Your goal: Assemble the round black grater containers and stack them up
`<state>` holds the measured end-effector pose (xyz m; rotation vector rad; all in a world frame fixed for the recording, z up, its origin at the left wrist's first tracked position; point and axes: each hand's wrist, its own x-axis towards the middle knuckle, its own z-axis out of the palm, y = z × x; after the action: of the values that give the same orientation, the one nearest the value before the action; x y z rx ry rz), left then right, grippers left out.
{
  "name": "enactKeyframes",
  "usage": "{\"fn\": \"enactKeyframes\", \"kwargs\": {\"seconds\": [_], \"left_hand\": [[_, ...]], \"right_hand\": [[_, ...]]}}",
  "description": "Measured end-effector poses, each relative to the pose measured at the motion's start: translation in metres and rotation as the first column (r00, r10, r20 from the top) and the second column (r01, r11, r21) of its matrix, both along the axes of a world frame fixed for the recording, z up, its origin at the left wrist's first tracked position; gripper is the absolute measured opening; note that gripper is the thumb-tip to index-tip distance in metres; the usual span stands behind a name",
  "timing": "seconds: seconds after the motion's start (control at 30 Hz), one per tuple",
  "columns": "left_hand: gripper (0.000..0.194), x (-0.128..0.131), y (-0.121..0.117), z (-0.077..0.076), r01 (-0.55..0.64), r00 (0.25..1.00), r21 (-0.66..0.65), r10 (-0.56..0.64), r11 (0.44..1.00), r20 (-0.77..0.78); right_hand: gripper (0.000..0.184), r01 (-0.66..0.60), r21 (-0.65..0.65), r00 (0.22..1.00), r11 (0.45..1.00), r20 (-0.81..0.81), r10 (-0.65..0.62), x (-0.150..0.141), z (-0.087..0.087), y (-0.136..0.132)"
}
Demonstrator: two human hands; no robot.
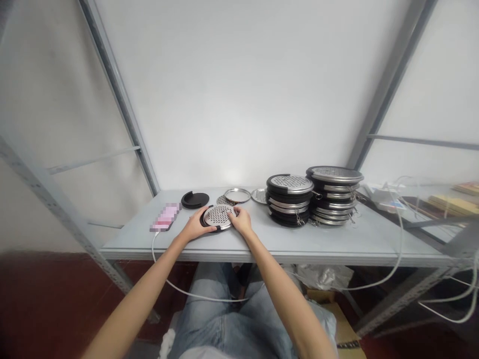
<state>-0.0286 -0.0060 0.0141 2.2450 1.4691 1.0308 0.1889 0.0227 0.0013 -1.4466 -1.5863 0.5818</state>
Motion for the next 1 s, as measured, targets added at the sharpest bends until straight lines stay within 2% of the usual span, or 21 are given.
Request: {"fn": "enactKeyframes", "kwargs": {"seconds": [0.17, 0.3, 0.43, 0.87, 1.0], "left_hand": [[0.096, -0.0004, -0.0006, 0.0003, -0.001, 1.000, 0.013, 0.001, 1.000, -0.015], [0.106, -0.0010, -0.0032, 0.0033, 0.023, 1.000, -0.013, -0.023, 1.000, -0.003], [0.112, -0.0002, -0.0053, 0.0053, 0.014, 1.000, -0.037, -0.013, 0.999, 0.010], [0.107, -0.0009, -0.0038, 0.0041, 0.008, 1.000, -0.012, -0.008, 1.000, 0.008], [0.098, 0.0003, -0.0042, 0.0042, 0.015, 1.000, 0.016, -0.014, 1.000, -0.014]], "right_hand": [[0.044, -0.008, -0.022, 1.000, 1.000, 0.005, 0.009, -0.0013, 0.0028, -0.0045], [0.050, -0.022, -0.019, 1.000, 1.000, -0.022, 0.022, 0.0000, 0.0033, -0.0047], [0.042, -0.073, -0.041, 0.997, 0.997, -0.012, 0.072, 0.0000, 0.0053, -0.0063], [0.039, -0.199, -0.016, 0.980, 0.980, -0.003, 0.199, 0.0024, 0.0065, -0.0052], [0.039, -0.163, -0.015, 0.987, 0.987, 0.001, 0.163, 0.0000, 0.0042, -0.0025]]}}
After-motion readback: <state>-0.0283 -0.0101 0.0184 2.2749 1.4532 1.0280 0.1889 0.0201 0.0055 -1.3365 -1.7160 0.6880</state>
